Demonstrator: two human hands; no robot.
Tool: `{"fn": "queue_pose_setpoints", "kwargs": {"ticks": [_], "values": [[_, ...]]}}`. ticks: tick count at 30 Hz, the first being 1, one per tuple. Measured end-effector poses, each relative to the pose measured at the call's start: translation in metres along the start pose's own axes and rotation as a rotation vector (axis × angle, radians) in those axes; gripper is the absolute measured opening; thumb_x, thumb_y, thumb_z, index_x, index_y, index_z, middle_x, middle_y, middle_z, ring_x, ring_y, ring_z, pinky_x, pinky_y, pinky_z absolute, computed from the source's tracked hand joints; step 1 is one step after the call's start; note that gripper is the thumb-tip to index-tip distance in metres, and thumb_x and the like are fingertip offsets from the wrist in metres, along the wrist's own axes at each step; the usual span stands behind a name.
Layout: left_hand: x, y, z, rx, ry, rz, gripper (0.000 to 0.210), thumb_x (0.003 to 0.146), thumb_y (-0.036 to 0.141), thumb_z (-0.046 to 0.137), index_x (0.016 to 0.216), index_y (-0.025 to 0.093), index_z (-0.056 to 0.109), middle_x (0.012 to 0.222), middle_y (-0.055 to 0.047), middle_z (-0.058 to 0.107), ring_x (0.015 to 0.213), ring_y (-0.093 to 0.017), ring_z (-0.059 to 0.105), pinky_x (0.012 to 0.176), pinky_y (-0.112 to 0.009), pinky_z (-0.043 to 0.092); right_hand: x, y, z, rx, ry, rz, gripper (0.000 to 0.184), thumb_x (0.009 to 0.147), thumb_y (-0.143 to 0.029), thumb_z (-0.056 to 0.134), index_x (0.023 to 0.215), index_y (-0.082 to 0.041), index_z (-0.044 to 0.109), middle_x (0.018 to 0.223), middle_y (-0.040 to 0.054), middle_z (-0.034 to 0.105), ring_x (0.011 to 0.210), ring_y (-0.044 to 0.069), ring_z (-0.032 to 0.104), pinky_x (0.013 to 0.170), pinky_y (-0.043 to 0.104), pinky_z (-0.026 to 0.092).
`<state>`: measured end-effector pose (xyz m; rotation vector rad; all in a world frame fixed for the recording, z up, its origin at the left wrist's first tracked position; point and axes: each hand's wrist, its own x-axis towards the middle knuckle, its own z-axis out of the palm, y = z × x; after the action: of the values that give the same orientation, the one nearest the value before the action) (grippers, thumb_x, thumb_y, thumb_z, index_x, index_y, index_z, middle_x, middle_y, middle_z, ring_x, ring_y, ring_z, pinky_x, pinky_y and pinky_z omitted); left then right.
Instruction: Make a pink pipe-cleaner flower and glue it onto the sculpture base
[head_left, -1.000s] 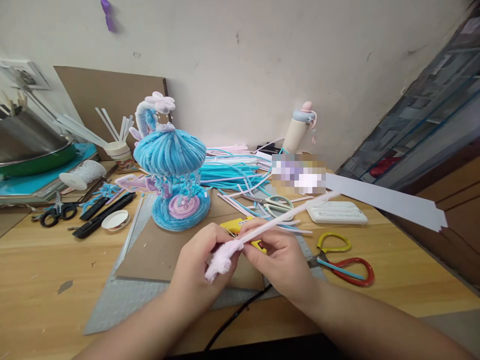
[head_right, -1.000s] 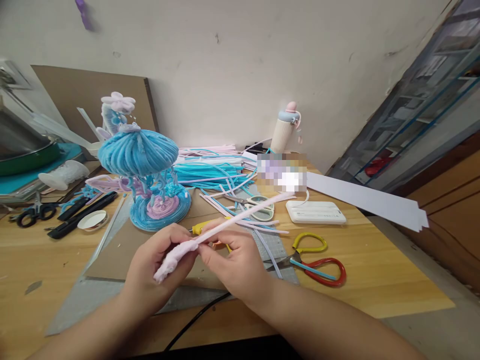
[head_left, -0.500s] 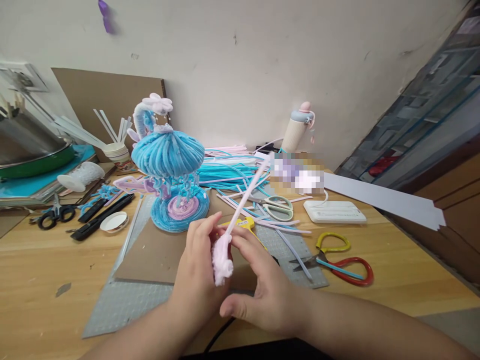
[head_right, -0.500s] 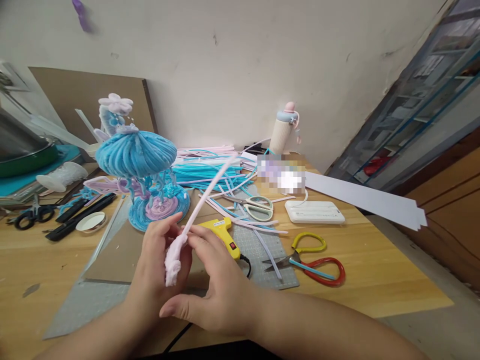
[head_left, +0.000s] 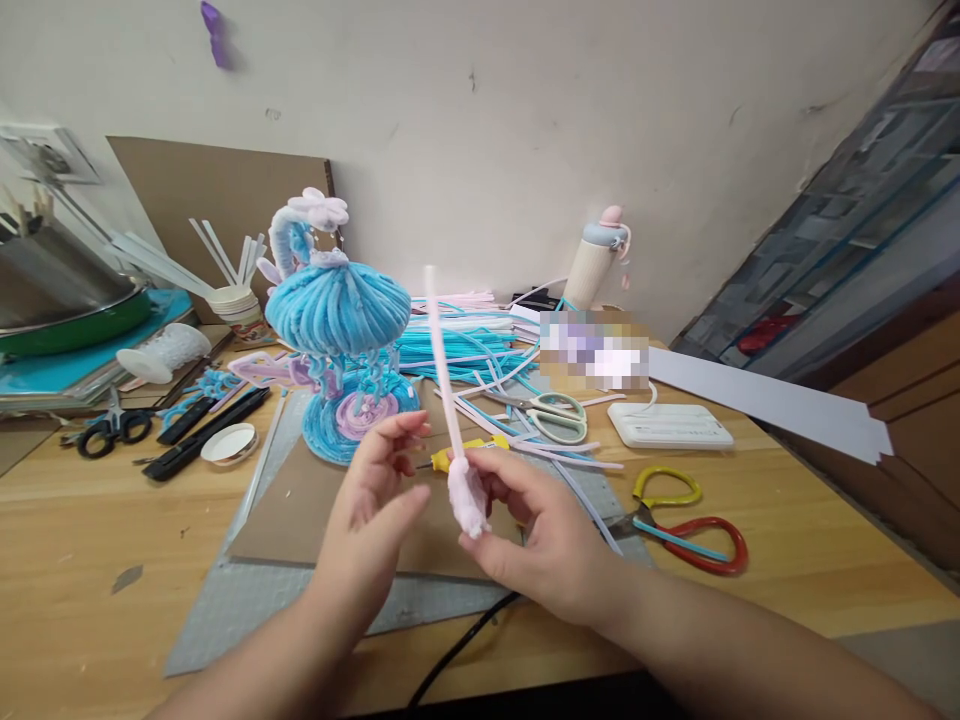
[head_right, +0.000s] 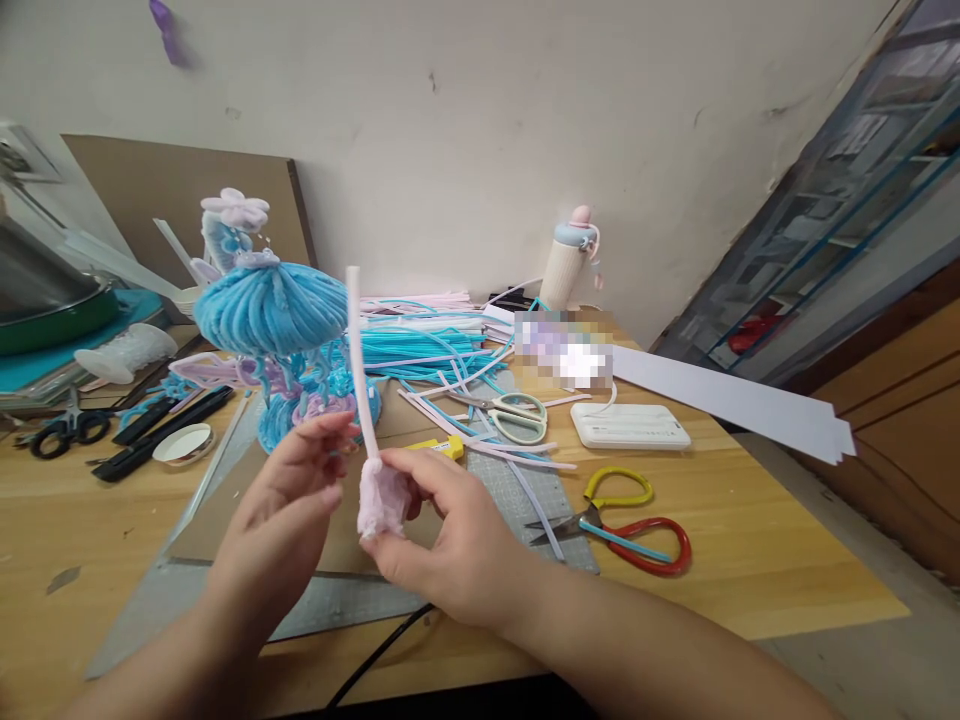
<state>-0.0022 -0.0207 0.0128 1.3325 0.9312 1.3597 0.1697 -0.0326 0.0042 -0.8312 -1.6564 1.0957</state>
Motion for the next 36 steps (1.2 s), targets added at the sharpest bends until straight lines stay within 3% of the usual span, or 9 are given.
{"fn": "queue_pose_setpoints", "kwargs": {"ticks": [2,4,11,19,26,30,36], "values": [[0.005,0.005,-0.001,-0.127,0.016,-0.122,0.023,0.079,0.021,0.069,0.102,0.025,0.067,0.099,-0.002,0.064,0.095,-0.018,0.058,0.084,-0.027,0.047,0.001,-0.003,-0.003,-0.116,-0.032,-0.048,0.048,0.076,-0.017,0.068,0.122,-0.023,0.058,0.102,0.0054,0.064,0.086,0.018,0.060,0.078,0.033,0.052],[0.007,0.009,0.000,-0.173,-0.044,-0.176,0.014,0.076,0.023,0.075,0.088,0.022,0.069,0.086,-0.001,0.065,0.082,-0.016,0.060,0.076,-0.025,0.049,0.003,-0.006,-0.004,-0.186,-0.048,-0.086,0.050,0.075,-0.014,0.066,0.123,-0.023,0.058,0.100,0.0050,0.063,0.083,0.017,0.059,0.073,0.031,0.053],[0.008,0.009,0.000,-0.122,-0.048,-0.183,0.011,0.073,0.022,0.080,0.080,0.019,0.072,0.081,-0.002,0.070,0.076,-0.015,0.063,0.072,-0.025,0.051,0.004,-0.008,-0.006,-0.229,-0.047,-0.065,0.050,0.073,-0.017,0.067,0.123,-0.023,0.059,0.102,0.0063,0.066,0.087,0.019,0.062,0.074,0.032,0.054],[0.011,0.008,0.001,-0.145,-0.066,-0.199,0.012,0.073,0.024,0.080,0.076,0.019,0.069,0.075,0.000,0.069,0.072,-0.013,0.063,0.069,-0.022,0.050,0.005,-0.004,-0.002,0.231,-0.084,0.252,0.044,0.072,-0.018,0.070,0.116,-0.020,0.063,0.088,0.0019,0.064,0.071,0.012,0.057,0.062,0.026,0.048],[0.010,0.012,0.002,0.023,-0.039,-0.160,0.009,0.075,0.024,0.076,0.074,0.017,0.070,0.075,-0.002,0.069,0.070,-0.015,0.063,0.068,-0.025,0.051,0.013,-0.005,-0.007,0.530,-0.163,0.421,0.032,0.072,-0.024,0.073,0.102,-0.018,0.066,0.071,-0.0043,0.057,0.051,0.006,0.047,0.049,0.022,0.038],[0.008,0.011,0.001,0.190,-0.049,-0.049,0.004,0.079,0.021,0.071,0.077,0.018,0.070,0.078,-0.004,0.069,0.074,-0.017,0.064,0.070,-0.027,0.050,0.015,-0.003,-0.009,0.577,-0.173,0.406,0.024,0.074,-0.031,0.073,0.093,-0.017,0.069,0.072,-0.0038,0.057,0.047,0.004,0.046,0.045,0.020,0.030],[0.007,0.005,-0.005,0.506,-0.129,0.369,0.010,0.086,0.012,0.060,0.087,0.018,0.068,0.081,-0.004,0.065,0.079,-0.016,0.062,0.071,-0.025,0.049,0.015,0.004,-0.010,0.649,-0.193,0.488,0.029,0.074,-0.039,0.075,0.084,-0.013,0.065,0.071,-0.0017,0.058,0.047,0.004,0.047,0.043,0.018,0.028]]}}
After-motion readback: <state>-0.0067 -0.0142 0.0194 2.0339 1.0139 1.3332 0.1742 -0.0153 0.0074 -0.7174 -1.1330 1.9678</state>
